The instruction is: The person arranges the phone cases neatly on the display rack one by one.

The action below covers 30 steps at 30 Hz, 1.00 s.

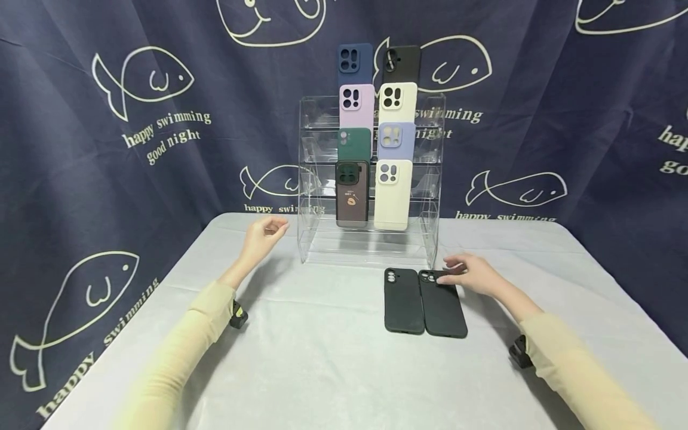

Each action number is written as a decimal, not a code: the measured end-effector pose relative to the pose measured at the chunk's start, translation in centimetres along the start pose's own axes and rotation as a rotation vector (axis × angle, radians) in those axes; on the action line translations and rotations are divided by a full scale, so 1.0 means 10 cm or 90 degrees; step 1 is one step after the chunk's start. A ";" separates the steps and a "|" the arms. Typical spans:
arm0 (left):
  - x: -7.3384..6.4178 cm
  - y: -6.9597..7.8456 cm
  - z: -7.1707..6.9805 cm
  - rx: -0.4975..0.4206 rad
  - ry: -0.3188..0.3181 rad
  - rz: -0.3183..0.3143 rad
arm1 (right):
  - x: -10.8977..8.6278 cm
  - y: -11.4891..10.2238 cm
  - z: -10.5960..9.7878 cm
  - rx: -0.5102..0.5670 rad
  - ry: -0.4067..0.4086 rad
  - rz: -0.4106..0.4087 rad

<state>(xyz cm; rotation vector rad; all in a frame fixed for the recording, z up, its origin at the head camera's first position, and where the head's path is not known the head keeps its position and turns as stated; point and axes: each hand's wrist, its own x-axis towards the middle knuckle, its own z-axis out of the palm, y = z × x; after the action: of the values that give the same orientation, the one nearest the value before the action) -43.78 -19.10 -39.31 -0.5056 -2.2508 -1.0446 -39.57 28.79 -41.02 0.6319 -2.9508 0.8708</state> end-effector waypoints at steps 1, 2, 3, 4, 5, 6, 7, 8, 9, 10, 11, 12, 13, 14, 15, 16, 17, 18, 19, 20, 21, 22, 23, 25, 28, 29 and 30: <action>-0.01 -0.02 -0.01 0.015 -0.016 0.008 | -0.01 0.00 0.00 -0.005 -0.008 0.003; -0.01 -0.04 -0.01 0.033 -0.030 0.018 | -0.02 0.00 0.00 -0.011 -0.015 0.006; -0.02 -0.05 -0.02 0.050 -0.044 0.028 | -0.02 0.00 0.00 -0.017 -0.019 0.004; -0.02 -0.06 -0.02 0.066 -0.057 0.037 | -0.03 0.00 0.00 -0.024 -0.022 0.003; -0.03 -0.07 -0.02 0.082 -0.070 0.041 | -0.04 0.01 0.00 -0.030 -0.024 0.001; -0.04 -0.08 -0.01 0.099 -0.081 0.045 | -0.04 0.01 0.01 -0.033 -0.024 -0.001; -0.05 -0.07 -0.01 0.115 -0.090 0.047 | -0.05 0.01 0.01 -0.036 -0.025 -0.003; -0.06 -0.07 0.00 0.133 -0.102 0.047 | -0.05 0.02 0.01 -0.040 -0.027 -0.003; -0.06 -0.06 0.01 0.151 -0.115 0.047 | -0.06 0.02 0.01 -0.040 -0.030 -0.002; -0.07 -0.06 0.02 0.170 -0.131 0.046 | -0.06 0.02 0.01 -0.039 -0.033 -0.001; -0.08 -0.05 0.03 0.189 -0.146 0.047 | -0.07 0.02 0.01 -0.039 -0.037 0.000; -0.09 -0.04 0.04 0.208 -0.160 0.049 | -0.07 0.02 0.01 -0.038 -0.041 0.002; -0.09 -0.03 0.06 0.224 -0.173 0.047 | -0.08 0.02 0.00 -0.038 -0.045 0.004; -0.10 -0.03 0.07 0.237 -0.183 0.048 | -0.08 0.01 0.00 -0.039 -0.049 0.006; -0.10 -0.02 0.08 0.244 -0.188 0.047 | -0.09 0.01 0.00 -0.040 -0.053 0.009; -0.10 -0.02 0.09 0.244 -0.191 0.045 | -0.09 0.01 0.00 -0.043 -0.056 0.011; -0.11 -0.02 0.11 0.241 -0.191 0.041 | -0.09 0.01 0.00 -0.041 -0.060 0.015; -0.11 -0.02 0.12 0.231 -0.190 0.034 | -0.09 0.01 0.00 -0.036 -0.064 0.016; -0.11 -0.02 0.13 0.217 -0.186 0.025 | -0.09 0.02 0.00 -0.033 -0.066 0.015; -0.11 -0.02 0.14 0.197 -0.182 0.017 | -0.10 0.02 0.00 -0.031 -0.068 0.017; -0.11 -0.02 0.15 0.175 -0.177 0.007 | -0.10 0.02 0.00 -0.030 -0.068 0.015; -0.11 -0.02 0.16 0.151 -0.175 -0.004 | -0.10 0.02 0.01 -0.027 -0.067 0.011; -0.11 -0.02 0.17 0.127 -0.175 -0.017 | -0.10 0.02 0.01 -0.022 -0.066 0.009; -0.12 -0.02 0.20 0.083 -0.177 -0.038 | -0.10 0.02 0.02 -0.017 -0.061 0.006; -0.13 0.00 0.23 0.030 -0.183 -0.072 | -0.09 0.03 0.04 0.005 -0.062 0.011; -0.13 0.00 0.25 0.018 -0.183 -0.081 | -0.09 0.03 0.04 0.013 -0.065 0.012; -0.13 0.00 0.26 0.009 -0.181 -0.087 | -0.10 0.03 0.04 0.014 -0.066 0.014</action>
<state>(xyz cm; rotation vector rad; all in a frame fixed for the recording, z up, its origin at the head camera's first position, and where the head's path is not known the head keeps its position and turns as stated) -43.70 -17.18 -41.46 -0.5288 -2.5711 -1.0806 -38.76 29.19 -41.62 0.6665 -3.0503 0.8993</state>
